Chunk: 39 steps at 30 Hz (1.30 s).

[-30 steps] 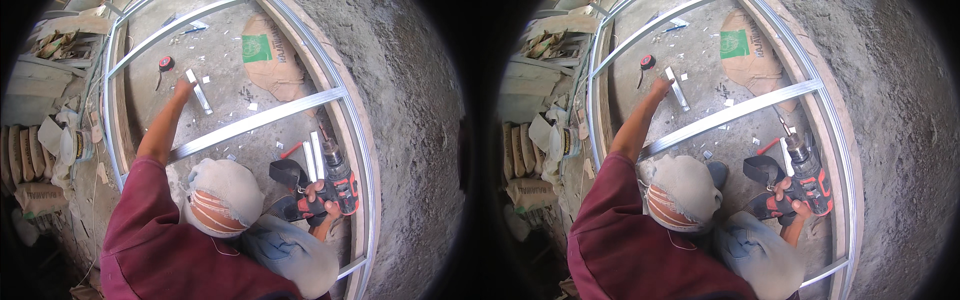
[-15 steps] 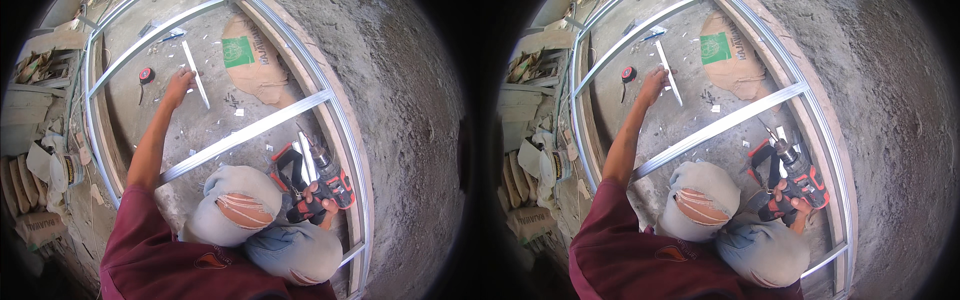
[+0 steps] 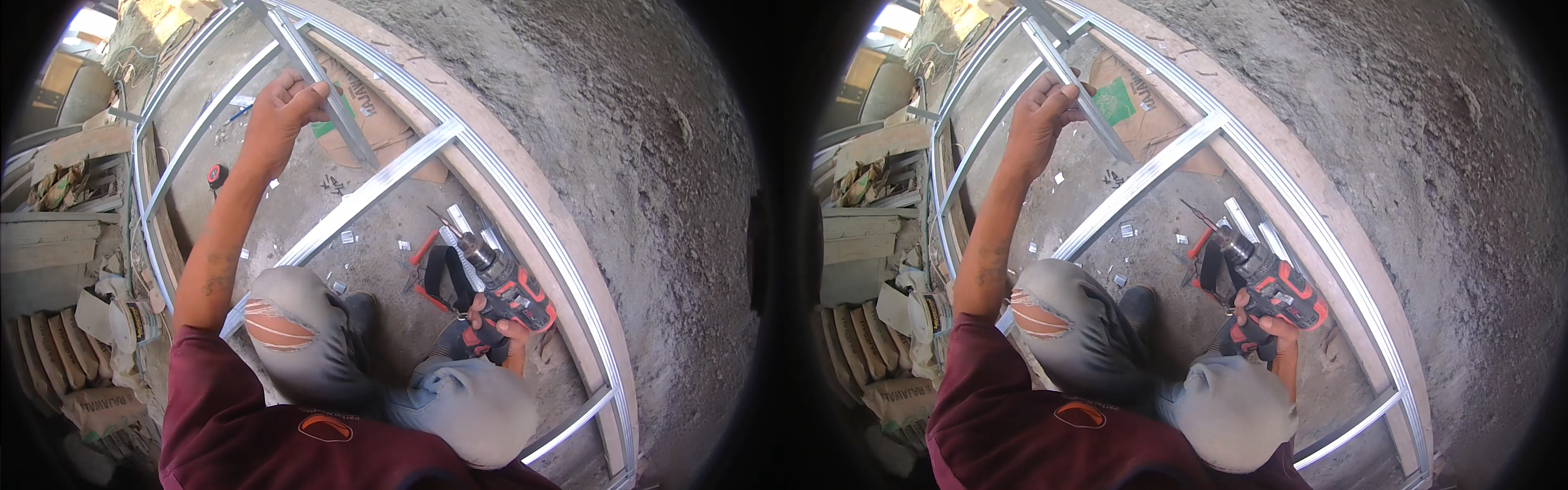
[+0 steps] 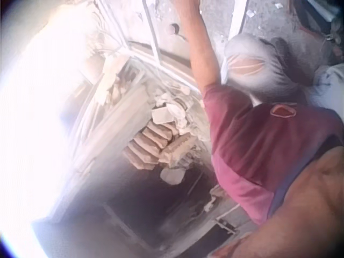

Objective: The person assembles a rectangular metal frame on the floor using a cordless drill. They position metal strips, align them with the frame, and drive screws to secure the joints. The person repeatedly picks up strips, places them, and fastens them in place.

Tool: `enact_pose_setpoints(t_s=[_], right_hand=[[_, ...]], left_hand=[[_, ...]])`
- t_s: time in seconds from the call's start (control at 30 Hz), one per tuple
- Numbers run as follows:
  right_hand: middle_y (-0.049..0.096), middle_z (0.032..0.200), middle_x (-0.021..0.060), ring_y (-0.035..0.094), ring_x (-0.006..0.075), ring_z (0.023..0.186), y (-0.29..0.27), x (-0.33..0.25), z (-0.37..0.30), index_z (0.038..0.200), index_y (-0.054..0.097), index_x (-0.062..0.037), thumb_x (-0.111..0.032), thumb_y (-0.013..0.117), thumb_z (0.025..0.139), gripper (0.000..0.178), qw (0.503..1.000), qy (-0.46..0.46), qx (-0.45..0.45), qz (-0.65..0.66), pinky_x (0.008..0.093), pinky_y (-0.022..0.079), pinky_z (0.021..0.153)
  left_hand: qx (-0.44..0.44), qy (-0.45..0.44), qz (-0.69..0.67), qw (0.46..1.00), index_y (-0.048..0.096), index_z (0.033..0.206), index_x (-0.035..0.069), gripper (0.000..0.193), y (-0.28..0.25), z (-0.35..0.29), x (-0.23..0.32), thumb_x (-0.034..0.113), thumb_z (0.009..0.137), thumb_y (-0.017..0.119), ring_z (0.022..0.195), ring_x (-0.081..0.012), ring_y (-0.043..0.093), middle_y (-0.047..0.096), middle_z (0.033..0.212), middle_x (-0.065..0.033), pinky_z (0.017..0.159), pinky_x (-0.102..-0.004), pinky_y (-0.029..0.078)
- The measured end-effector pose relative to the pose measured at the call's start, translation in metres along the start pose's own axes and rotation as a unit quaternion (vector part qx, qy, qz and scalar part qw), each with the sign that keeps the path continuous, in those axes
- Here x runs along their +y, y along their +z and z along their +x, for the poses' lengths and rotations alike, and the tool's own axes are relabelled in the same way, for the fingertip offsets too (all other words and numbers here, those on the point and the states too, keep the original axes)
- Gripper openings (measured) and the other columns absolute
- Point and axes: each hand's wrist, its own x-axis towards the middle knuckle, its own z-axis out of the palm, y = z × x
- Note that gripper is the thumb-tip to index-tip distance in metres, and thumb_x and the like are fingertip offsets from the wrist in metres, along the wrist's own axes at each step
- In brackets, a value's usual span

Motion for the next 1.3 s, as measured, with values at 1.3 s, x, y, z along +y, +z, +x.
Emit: enact_pose_setpoints(t_s=[1.3], right_hand=[[0.070,0.117,0.0056,0.063,0.0097,0.092,-0.015,0.055,0.038,0.137,0.058,-0.0060,-0.006,0.071,0.088,0.051,0.999,-0.001,0.001,0.046,0.0280,0.054,0.076]], left_hand=[[-0.039,0.019,0.186,0.982,0.019,0.145,0.009,0.052,0.113,-0.038,-0.030,0.023,0.108,0.051,0.119,-0.0391,0.064,0.057,0.131,-0.0249,0.091,-0.0517,0.062]])
